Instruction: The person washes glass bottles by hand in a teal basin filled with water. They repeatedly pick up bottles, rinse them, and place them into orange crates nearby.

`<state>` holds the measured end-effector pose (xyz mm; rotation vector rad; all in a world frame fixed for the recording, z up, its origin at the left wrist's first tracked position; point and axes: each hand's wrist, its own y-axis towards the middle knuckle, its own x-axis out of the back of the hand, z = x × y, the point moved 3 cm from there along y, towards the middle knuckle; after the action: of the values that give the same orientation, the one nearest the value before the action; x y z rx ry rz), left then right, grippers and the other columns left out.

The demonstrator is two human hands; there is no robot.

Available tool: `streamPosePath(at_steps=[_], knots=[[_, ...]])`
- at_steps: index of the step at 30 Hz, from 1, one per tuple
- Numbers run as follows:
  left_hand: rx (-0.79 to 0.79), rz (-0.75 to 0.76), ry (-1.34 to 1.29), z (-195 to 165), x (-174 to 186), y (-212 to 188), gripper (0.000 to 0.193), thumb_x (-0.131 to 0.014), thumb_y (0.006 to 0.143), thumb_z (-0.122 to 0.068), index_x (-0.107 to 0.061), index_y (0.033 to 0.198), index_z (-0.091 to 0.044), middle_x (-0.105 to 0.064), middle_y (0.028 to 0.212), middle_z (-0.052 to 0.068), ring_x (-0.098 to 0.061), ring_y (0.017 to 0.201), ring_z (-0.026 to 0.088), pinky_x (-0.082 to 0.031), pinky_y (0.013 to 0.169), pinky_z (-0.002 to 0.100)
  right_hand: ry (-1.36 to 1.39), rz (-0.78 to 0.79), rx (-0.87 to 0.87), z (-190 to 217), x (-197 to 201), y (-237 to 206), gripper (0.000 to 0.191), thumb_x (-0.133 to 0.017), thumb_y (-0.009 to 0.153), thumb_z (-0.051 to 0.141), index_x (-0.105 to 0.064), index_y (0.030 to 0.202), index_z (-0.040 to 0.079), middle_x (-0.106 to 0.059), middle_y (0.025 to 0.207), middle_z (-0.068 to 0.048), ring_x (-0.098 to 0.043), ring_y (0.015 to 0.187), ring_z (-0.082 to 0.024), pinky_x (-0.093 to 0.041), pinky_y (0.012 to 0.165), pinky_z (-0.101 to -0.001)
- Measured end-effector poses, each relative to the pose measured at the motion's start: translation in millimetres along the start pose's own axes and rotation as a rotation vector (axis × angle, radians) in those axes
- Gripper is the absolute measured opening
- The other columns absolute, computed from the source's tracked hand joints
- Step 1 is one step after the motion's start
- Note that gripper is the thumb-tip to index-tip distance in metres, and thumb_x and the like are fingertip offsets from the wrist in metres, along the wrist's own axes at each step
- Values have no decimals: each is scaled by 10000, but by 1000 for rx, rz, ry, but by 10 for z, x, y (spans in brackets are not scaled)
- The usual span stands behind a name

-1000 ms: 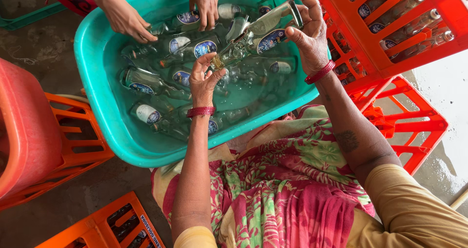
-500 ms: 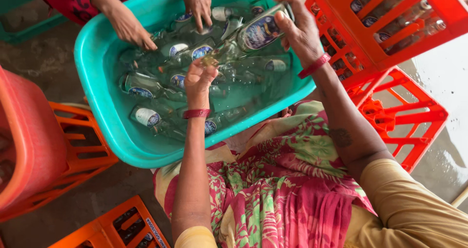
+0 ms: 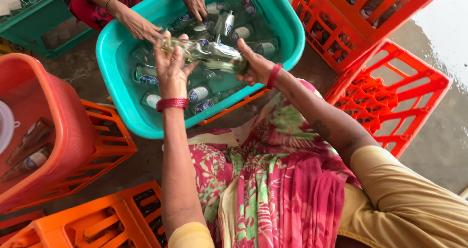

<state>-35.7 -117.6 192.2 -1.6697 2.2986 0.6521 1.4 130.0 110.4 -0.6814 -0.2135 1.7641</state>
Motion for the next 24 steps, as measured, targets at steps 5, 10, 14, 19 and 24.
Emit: streamPosePath(at_steps=[5, 10, 14, 19, 24], knots=[[-58, 18, -21, -351, -179, -87, 600, -763, 1022, -270, -365, 1464, -196, -656, 1354, 168, -683, 1166, 246, -665, 868, 425, -85, 196, 127, 111, -296, -159, 983, -253, 818, 927, -632, 1205, 107, -660, 720, -167, -507, 447, -137, -423, 427, -289], [-64, -127, 18, -558, -134, -110, 652, -787, 957, -330, -378, 1436, -160, -673, 1263, 145, -721, 1140, 269, -679, 776, 505, -118, 270, 141, 273, -439, -438, 1026, -176, 766, 921, -558, 1315, 142, -673, 736, -156, -564, 506, -133, -495, 497, -270], [-4, -258, -29, -539, 37, -97, 726, -817, 853, -437, -389, 1374, -167, -686, 1191, 105, -750, 1063, 275, -720, 777, 531, -198, 331, 261, 454, -497, -669, 1140, -191, 822, 932, -556, 1402, 21, -702, 829, -164, -565, 568, -131, -481, 547, -258], [68, -308, -44, -330, 239, -76, 691, -844, 823, -498, -506, 1289, -115, -730, 1053, 115, -773, 950, 269, -704, 752, 512, -245, 305, 302, 537, -537, -822, 1159, -184, 830, 927, -580, 1402, 0, -715, 848, -160, -552, 576, -128, -483, 582, -255], [84, -329, -56, -153, 223, -42, 625, -809, 842, -532, -603, 1234, -91, -736, 1037, 117, -768, 933, 272, -674, 718, 512, -231, 306, 280, 469, -415, -795, 1146, -170, 828, 919, -577, 1435, 37, -696, 810, -129, -542, 578, -130, -482, 602, -261]])
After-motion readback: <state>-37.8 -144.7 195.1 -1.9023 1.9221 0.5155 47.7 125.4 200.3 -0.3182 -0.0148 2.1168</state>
